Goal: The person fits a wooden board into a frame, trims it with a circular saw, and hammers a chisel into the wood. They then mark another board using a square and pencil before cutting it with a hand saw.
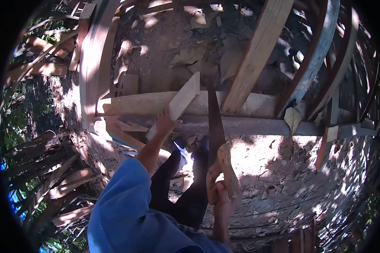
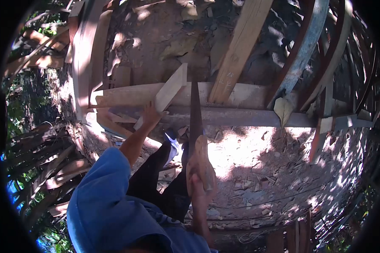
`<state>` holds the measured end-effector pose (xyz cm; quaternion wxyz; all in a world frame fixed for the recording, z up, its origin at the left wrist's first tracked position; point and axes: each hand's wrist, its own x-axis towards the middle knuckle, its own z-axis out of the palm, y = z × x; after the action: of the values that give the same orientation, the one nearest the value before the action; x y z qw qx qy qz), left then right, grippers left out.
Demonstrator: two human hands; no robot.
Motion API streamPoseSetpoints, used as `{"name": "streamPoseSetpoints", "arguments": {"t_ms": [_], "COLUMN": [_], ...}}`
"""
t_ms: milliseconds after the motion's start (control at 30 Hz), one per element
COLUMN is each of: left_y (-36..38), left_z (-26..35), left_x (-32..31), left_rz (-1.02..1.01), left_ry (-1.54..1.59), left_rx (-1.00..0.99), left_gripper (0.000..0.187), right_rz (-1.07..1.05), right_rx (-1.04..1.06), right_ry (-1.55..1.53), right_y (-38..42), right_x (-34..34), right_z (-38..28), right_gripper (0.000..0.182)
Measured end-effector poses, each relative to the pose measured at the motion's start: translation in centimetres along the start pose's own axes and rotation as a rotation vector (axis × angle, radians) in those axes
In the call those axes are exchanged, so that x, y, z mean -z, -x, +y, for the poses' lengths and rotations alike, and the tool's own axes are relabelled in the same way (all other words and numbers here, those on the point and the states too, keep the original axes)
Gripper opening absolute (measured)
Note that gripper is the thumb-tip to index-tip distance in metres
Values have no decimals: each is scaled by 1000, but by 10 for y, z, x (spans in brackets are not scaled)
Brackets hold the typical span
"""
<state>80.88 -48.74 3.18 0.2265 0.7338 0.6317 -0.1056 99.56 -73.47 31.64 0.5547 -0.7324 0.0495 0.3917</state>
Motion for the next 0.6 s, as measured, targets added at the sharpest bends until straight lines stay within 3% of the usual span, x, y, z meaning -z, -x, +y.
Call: {"name": "streamPoseSetpoints", "arguments": {"t_ms": [200,267,400,500,600], "left_y": [-11,-24,-33,-58,-67], "left_z": [21,32,34,22,44], "left_x": [22,17,41,82,167], "left_rz": [119,102,-118,-394,-518], "left_ry": [-170,-144,-89,-201,-390], "left_rx": [-226,-211,-201,-249,-313], "left_gripper": [104,95,83,78,75], "right_rz": [-85,-110,-171,-178,-240], "right_rx": [-20,-7,-53,-40,-17], "right_ry": [-40,-81,43,65,53], "right_y": [-43,-66,-100,-112,-115], "right_x": [-23,-21,-2,-6,-4], "right_z": [-29,-37,-54,-79,-103], "right_gripper": [13,14,14,12,10]}}
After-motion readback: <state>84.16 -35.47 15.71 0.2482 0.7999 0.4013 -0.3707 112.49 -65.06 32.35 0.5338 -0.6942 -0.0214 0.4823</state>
